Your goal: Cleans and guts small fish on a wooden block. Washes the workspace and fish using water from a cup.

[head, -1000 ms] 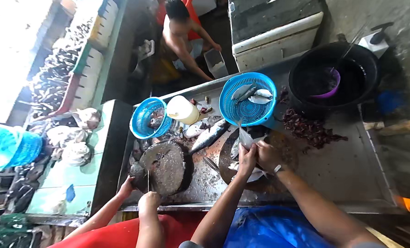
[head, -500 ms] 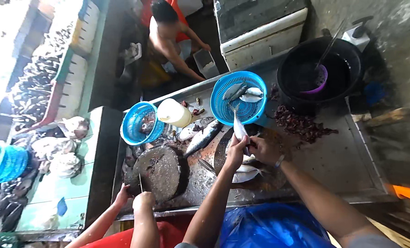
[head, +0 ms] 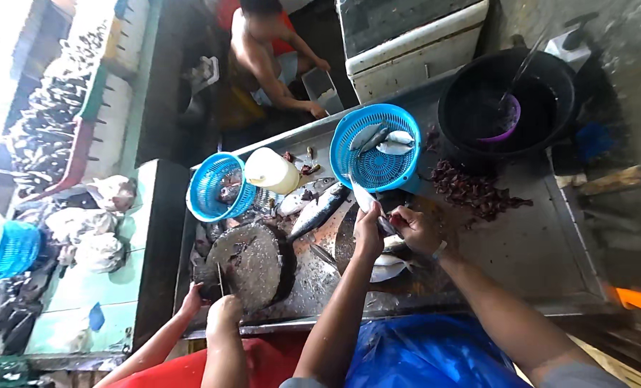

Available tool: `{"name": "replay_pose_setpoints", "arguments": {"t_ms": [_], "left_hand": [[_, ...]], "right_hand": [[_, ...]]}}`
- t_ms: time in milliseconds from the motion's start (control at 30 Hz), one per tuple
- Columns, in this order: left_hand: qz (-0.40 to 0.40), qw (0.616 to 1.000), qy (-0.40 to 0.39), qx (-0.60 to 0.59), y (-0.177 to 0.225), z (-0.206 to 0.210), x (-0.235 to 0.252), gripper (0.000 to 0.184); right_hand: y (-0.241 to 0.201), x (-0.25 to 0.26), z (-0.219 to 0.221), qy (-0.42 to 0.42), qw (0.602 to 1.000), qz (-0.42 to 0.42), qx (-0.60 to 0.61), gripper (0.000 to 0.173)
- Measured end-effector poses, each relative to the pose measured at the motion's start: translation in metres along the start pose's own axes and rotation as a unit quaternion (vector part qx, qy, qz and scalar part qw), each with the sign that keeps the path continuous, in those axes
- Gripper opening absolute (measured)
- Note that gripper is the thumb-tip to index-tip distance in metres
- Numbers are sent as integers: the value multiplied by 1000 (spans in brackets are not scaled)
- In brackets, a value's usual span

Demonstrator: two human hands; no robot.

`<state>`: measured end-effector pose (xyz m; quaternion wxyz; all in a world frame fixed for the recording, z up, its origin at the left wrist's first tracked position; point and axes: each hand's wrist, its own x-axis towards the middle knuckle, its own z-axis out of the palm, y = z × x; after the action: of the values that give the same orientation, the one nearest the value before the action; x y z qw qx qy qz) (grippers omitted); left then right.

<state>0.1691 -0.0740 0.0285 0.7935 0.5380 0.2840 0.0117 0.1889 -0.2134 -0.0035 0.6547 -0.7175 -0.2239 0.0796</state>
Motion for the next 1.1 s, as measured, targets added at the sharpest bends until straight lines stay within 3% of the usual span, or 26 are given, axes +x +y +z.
{"name": "replay_pose_setpoints", "arguments": {"t_ms": [267,333,433,533,600,633,667,700,733,800,900,1000,1100], "left_hand": [[-5,994,-23,103,-16,14,10,47],[3,994,-19,111,-16,21,16,43],[34,992,57,108,-3,19,42,30],[37,983,51,170,13,0,56,38],[50,973,26,223,21,-11,60,41],[58,966,12,253,23,-15,59,44],[63,955,-3,290,23,-18,56,47],[68,940,-21,333,25,-19,50,51],[76,923,-34,377,27,-17,44,52],[74,899,-56,428,27,-10,36,53],[73,895,-84,433,16,0,34,49],[74,902,-70,420,14,-1,43,46],[44,900,-57,430,16,-20,47,48]], "right_hand": [[-6,-25,-14,116,991,-9,62,18],[-6,-31,-23,130,988,23,76,20],[-19,-42,-50,150,983,27,100,21],[-28,-52,-93,171,983,27,-64,23],[-15,-50,-123,142,930,132,-311,23],[-3,-46,-134,99,884,254,-379,28],[10,-41,-138,67,846,358,-390,42],[17,-35,-136,54,832,399,-381,55],[17,-26,-127,56,848,378,-367,57],[23,-10,-89,64,924,230,-297,46],[35,13,-24,-10,987,94,-130,50],[38,23,-2,-30,996,80,-23,21],[19,18,-49,70,967,3,-246,24]]}}
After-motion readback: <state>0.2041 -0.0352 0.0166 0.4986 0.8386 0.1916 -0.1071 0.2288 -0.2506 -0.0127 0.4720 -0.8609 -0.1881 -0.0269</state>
